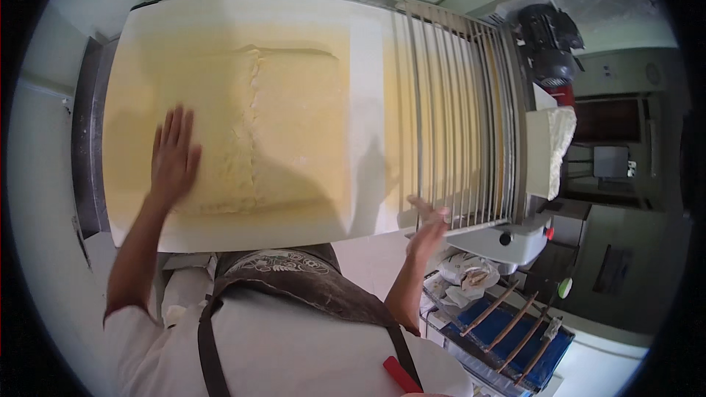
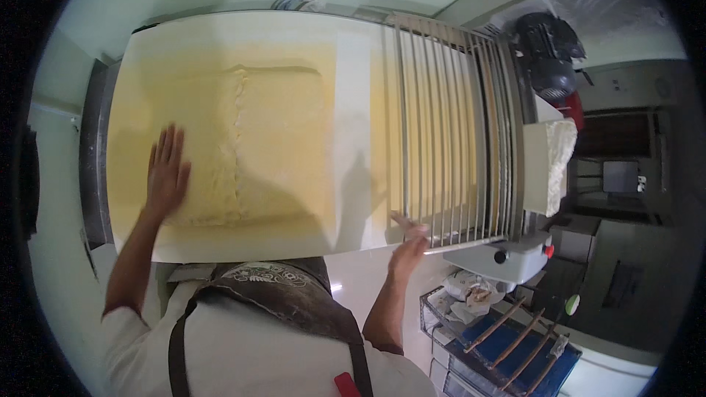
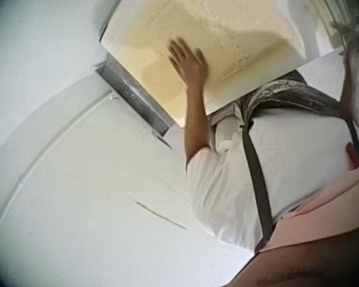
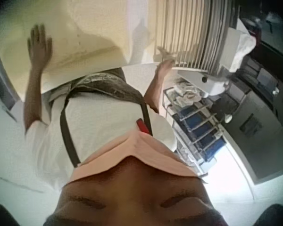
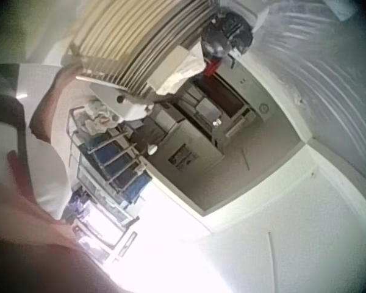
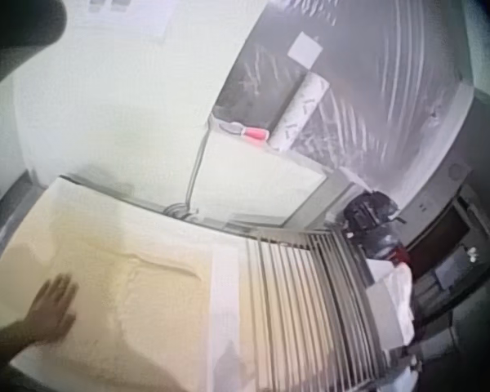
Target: The person trims and pinches dough using a small knife and by hand, then repeatedly feeds and rolls it through an electric dough sheeter while folding and repositioning the flattened dough sheet.
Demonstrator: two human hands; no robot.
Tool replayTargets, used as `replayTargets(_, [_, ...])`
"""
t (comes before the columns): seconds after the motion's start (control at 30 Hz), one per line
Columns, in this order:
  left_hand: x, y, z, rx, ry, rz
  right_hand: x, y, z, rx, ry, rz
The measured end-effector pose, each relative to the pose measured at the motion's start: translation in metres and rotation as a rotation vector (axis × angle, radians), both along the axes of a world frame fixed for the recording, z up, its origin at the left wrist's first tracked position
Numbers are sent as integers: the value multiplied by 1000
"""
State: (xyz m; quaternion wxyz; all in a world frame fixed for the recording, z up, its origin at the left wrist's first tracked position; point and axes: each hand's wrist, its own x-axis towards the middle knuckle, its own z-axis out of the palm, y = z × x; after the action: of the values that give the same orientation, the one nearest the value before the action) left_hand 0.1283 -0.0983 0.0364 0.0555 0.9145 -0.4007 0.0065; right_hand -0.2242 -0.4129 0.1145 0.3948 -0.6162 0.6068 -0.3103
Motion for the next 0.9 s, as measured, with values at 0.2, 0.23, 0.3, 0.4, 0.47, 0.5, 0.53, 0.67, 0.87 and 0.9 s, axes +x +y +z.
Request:
replayTargets(0.2, [66, 16, -36, -577, 518, 450, 173, -70, -78, -317, 203, 878])
replayTargets(0.23, [88, -9, -27, -706, 782, 657, 204, -73, -103, -447, 250, 943])
replayTargets(0.3, [120, -6, -31, -778, 918, 836, 258, -58, -83, -158, 237, 883])
replayTargets(0.4, [137, -24, -4, -561, 1349, 867, 271, -95, -75, 535, 75, 807])
replayTargets(0.47, [152, -20, -2, -592, 1382, 828, 295, -106, -72, 958, -144, 817])
replayTargets(0.5, [148, -14, -4, -611, 1429, 795, 297, -99, -61, 879, -82, 896])
replayTargets(0.53, [142, -19, -4, -616, 1446, 790, 296, -97, -54, 786, -20, 963])
replayTargets(0.67, [116, -33, 3, -985, 1191, 576, 273, -88, -75, 642, -282, 830])
replayTargets(0.87, [115, -31, 13, -958, 1473, 704, 295, -45, -72, 644, -656, 1286])
replayTargets(0.9, [120, -28, 4, -1000, 1495, 660, 308, -32, -2, 103, 66, 1271])
